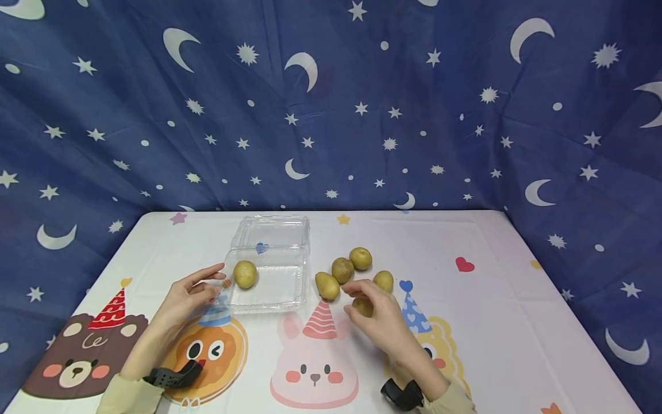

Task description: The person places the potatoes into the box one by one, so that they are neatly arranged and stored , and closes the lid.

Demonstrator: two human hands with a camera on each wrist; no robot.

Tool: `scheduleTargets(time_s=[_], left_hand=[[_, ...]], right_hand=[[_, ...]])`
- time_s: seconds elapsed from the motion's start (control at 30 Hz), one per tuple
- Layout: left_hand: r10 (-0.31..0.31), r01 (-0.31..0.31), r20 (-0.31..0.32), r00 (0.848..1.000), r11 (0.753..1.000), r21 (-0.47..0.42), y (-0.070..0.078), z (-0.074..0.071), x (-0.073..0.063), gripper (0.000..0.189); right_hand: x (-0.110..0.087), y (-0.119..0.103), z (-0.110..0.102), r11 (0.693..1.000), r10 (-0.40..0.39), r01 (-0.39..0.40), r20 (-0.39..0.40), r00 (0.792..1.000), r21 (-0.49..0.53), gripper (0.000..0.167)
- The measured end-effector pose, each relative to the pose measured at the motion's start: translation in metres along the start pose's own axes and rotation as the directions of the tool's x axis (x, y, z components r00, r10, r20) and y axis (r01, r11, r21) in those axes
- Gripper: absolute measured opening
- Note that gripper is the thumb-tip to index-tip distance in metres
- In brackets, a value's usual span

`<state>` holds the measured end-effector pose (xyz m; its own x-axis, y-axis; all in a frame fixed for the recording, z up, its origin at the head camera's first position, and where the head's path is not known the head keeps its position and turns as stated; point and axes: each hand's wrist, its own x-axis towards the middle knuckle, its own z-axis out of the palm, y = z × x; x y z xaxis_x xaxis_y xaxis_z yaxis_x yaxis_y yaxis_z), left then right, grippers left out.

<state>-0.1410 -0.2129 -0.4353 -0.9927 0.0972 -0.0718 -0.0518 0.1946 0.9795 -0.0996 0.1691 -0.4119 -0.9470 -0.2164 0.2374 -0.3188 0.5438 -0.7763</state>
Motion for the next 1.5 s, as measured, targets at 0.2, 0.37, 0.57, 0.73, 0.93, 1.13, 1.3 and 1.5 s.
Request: scheduleTargets(time_s=[0.2,0.37,0.57,0.73,0.93,1.13,1.3,1.5], left_hand=[[0.0,0.0,0.001,1.0,1.0,-0.011,0.0,0.0,0.0,0.056],[0.0,0.0,0.004,1.0,1.0,-0.018,0.0,0.0,0.0,0.057],[-0.001,0.001,0.002,1.0,1.0,-0.007,0.0,-0.001,0.0,0.056],[-0.009,0.009,-0.005,1.0,1.0,0.007,-0.001,-0.001,0.0,0.055],[-0.004,0.004,-0.004,1.0,1.0,0.003,-0.001,-0.002,0.0,0.056],[-0.006,0.006,0.0,1.0,1.0,0.003,0.001,-0.002,0.0,0.056],[-0.006,0.006,0.004,1.0,1.0,-0.005,0.001,-0.002,0.0,0.056],[-0.008,0.008,0.005,1.0,1.0,-0.008,0.0,-0.001,0.0,0.056]], right_hand=[[0.001,0.006,-0.01,0.998,-0.014,0.014,-0.003,1.0,-0.069,0.037],[0.003,0.012,-0.016,0.991,-0.067,0.067,0.003,0.998,-0.117,0.04],[0.006,0.021,-0.017,0.983,-0.088,0.093,0.037,0.995,-0.157,0.043],[0.007,0.025,-0.017,0.984,-0.063,0.074,0.069,0.996,-0.163,0.044],[0.007,0.029,-0.017,0.981,-0.035,0.053,0.099,0.994,-0.187,0.046],[0.005,0.032,-0.016,0.972,0.002,0.024,0.111,0.994,-0.235,0.047],[0.004,0.034,-0.016,0.962,0.035,-0.002,0.116,0.993,-0.274,0.047],[0.004,0.033,-0.016,0.949,0.042,-0.001,0.121,0.992,-0.315,0.048]])
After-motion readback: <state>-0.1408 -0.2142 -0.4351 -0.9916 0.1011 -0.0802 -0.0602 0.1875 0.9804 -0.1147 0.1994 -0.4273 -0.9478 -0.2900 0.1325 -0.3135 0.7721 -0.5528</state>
